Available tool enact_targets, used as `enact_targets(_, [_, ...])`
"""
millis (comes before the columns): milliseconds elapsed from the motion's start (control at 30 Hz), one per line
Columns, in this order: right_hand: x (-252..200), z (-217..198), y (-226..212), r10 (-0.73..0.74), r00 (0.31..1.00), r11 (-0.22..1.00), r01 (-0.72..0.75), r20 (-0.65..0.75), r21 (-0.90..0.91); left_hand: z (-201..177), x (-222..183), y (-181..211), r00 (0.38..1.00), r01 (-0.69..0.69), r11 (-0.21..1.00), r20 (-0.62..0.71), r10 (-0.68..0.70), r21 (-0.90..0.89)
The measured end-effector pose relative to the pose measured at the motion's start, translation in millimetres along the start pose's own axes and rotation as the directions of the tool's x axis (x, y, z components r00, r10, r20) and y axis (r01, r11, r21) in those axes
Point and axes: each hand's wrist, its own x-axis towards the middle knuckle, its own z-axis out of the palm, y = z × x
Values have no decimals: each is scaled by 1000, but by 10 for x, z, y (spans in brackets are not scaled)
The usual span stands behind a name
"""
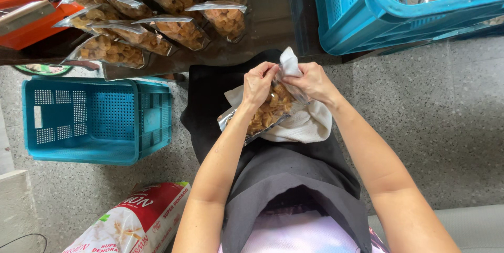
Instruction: The person sits on the floor and wipes the exterior of sealed snack packages with a white cloth. They pick up each package from a blue crate, wipe it, and place it on a metal table. The process is repeated for multiple packages.
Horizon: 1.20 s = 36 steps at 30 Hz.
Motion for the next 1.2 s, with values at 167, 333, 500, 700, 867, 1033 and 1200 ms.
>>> enact_targets(167, [-100,-8,21,-184,980,983,181,-71,-41,-34,9,30,996,55,998,76,-57,31])
enact_targets(333, [-50,193,0,-374,903,924,344,-211,-165,-58,-13,23,997,-20,1000,77,22,-19])
enact_targets(500, [3,249,58,-327,926,941,299,-189,-162,-50,-31,-18,997,-1,1000,83,-1,19])
enact_targets(700, [162,164,106,-183,983,877,158,11,455,-26,6,-42,997,-54,997,66,51,48])
enact_targets(867, [81,-22,96,-77,994,988,65,83,143,59,9,-47,1000,25,999,-4,-25,35])
enact_targets(1033, [-195,-308,107,80,979,995,-69,187,-66,55,11,-53,1000,17,999,6,-17,49])
enact_targets(1200, [-340,-430,172,141,962,876,-10,236,-482,44,16,-13,996,-31,998,82,27,52])
